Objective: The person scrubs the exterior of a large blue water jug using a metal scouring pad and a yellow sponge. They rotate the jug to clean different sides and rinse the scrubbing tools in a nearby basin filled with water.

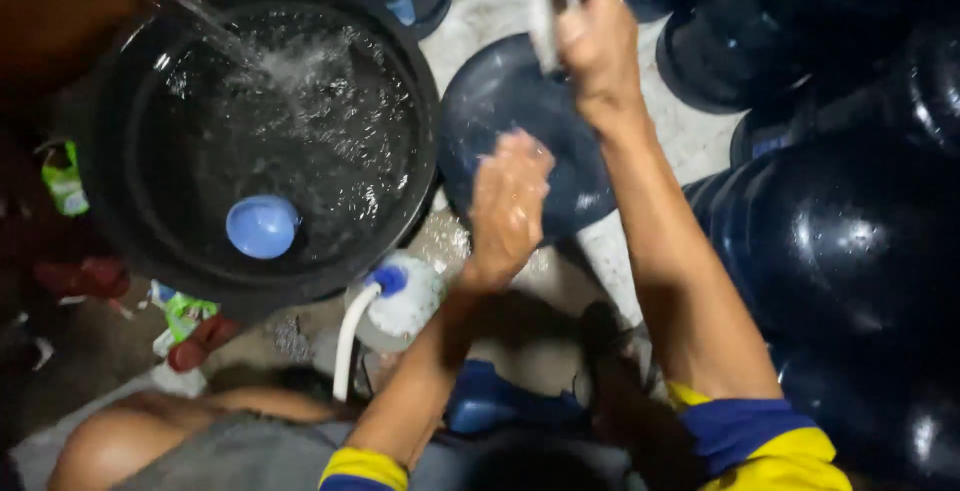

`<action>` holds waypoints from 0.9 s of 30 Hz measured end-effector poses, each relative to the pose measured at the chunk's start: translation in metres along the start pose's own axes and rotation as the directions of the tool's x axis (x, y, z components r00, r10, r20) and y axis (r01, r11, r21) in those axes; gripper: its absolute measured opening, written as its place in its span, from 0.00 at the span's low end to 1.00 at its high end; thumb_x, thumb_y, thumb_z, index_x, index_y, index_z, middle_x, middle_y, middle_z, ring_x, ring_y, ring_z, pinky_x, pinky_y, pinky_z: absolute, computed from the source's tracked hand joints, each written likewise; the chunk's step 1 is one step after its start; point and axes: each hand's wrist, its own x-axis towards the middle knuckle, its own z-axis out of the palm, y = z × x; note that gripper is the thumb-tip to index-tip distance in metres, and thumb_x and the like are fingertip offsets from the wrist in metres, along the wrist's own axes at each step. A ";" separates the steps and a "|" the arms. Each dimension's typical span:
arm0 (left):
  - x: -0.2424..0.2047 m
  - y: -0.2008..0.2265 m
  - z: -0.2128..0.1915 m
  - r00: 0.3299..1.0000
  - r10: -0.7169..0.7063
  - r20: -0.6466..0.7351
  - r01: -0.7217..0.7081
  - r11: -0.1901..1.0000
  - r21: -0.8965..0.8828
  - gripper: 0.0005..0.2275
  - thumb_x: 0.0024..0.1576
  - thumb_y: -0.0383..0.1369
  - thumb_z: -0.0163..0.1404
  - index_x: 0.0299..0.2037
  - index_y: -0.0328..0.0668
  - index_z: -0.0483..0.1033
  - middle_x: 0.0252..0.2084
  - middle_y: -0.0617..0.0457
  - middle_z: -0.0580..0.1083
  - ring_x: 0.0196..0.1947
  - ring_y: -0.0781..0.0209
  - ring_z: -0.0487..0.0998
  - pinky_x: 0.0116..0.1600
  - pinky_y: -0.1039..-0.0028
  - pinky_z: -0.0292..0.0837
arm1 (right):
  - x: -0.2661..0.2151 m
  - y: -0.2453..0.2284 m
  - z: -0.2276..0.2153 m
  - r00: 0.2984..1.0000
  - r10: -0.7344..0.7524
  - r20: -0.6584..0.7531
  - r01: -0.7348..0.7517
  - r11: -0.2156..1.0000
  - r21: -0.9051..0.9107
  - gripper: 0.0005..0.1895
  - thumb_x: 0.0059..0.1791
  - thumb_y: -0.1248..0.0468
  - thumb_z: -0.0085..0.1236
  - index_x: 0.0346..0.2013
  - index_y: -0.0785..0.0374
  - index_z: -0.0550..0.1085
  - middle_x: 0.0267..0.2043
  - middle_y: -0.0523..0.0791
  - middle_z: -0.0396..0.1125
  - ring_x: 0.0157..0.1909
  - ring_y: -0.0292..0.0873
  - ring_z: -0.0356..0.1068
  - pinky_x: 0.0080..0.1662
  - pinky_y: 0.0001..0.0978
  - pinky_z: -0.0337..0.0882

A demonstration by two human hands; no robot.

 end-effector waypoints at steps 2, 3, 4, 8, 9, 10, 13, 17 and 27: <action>-0.052 0.047 0.050 0.959 -0.282 -0.034 0.043 0.261 -0.964 0.09 0.59 0.20 0.42 0.47 0.34 0.72 0.49 0.43 0.71 0.54 0.44 0.69 0.62 0.58 0.62 | -0.016 0.080 0.025 0.863 0.012 -0.504 0.261 0.845 0.467 0.15 0.50 0.63 0.51 0.46 0.70 0.63 0.38 0.44 0.47 0.32 0.50 0.70 0.34 0.36 0.75; -0.042 0.043 0.044 0.958 -0.284 -0.039 0.036 0.252 -0.967 0.09 0.59 0.20 0.42 0.47 0.34 0.72 0.49 0.43 0.71 0.54 0.44 0.69 0.62 0.58 0.62 | -0.026 0.046 0.019 0.862 0.006 -0.507 0.262 0.850 0.456 0.15 0.50 0.63 0.51 0.46 0.70 0.63 0.38 0.44 0.47 0.32 0.50 0.70 0.34 0.36 0.75; -0.032 0.039 0.039 0.815 -0.481 0.322 0.239 -0.228 -0.944 0.08 0.58 0.25 0.41 0.44 0.36 0.72 0.47 0.45 0.72 0.52 0.52 0.71 0.57 0.67 0.65 | -0.036 0.012 0.014 0.792 0.106 -0.602 0.353 0.723 0.593 0.22 0.49 0.54 0.48 0.49 0.68 0.64 0.48 0.47 0.52 0.44 0.52 0.66 0.42 0.41 0.72; -0.016 0.006 0.030 0.603 0.192 0.774 0.027 -0.975 0.221 0.27 0.57 0.48 0.38 0.62 0.38 0.58 0.63 0.37 0.60 0.63 0.44 0.61 0.65 0.59 0.54 | -0.100 -0.050 0.022 0.861 0.111 -0.497 0.191 0.835 0.516 0.38 0.48 0.36 0.38 0.59 0.64 0.57 0.61 0.49 0.48 0.57 0.47 0.56 0.57 0.40 0.66; -0.014 0.001 0.020 0.605 0.193 0.772 0.031 -0.975 0.219 0.27 0.57 0.48 0.38 0.62 0.38 0.58 0.63 0.37 0.60 0.63 0.44 0.61 0.65 0.59 0.54 | -0.112 -0.050 0.028 0.858 0.111 -0.501 0.194 0.834 0.516 0.38 0.48 0.36 0.38 0.59 0.64 0.57 0.61 0.49 0.48 0.57 0.47 0.56 0.57 0.40 0.66; -0.012 -0.003 0.009 0.653 0.213 0.727 0.005 -0.961 0.277 0.29 0.59 0.51 0.34 0.63 0.36 0.58 0.65 0.37 0.58 0.65 0.44 0.58 0.67 0.58 0.51 | -0.122 -0.050 0.035 0.900 0.076 -0.429 0.089 0.932 0.351 0.39 0.43 0.43 0.50 0.58 0.66 0.58 0.58 0.51 0.52 0.59 0.50 0.55 0.61 0.42 0.58; -0.008 -0.013 -0.014 0.724 0.248 0.644 0.004 -0.935 0.355 0.30 0.61 0.52 0.31 0.65 0.35 0.56 0.67 0.38 0.55 0.66 0.46 0.56 0.70 0.59 0.48 | -0.137 -0.054 0.045 0.937 0.075 -0.340 -0.028 0.990 0.141 0.42 0.37 0.49 0.61 0.58 0.68 0.59 0.56 0.53 0.54 0.62 0.53 0.54 0.65 0.44 0.49; -0.023 -0.006 -0.016 0.749 0.242 0.617 0.044 -0.947 0.318 0.26 0.62 0.45 0.35 0.62 0.29 0.58 0.63 0.32 0.58 0.61 0.39 0.61 0.68 0.52 0.52 | -0.136 -0.061 0.050 0.951 0.094 -0.294 -0.072 0.994 0.085 0.47 0.34 0.43 0.64 0.59 0.65 0.59 0.56 0.52 0.51 0.64 0.54 0.50 0.66 0.46 0.46; -0.039 0.008 -0.003 0.661 0.319 0.679 0.273 -0.945 0.179 0.24 0.57 0.30 0.39 0.65 0.32 0.54 0.62 0.45 0.60 0.59 0.54 0.62 0.65 0.66 0.57 | -0.157 -0.042 0.071 0.877 0.380 -0.296 -0.127 0.775 0.619 0.50 0.39 0.34 0.51 0.63 0.64 0.52 0.59 0.48 0.53 0.62 0.43 0.53 0.64 0.37 0.51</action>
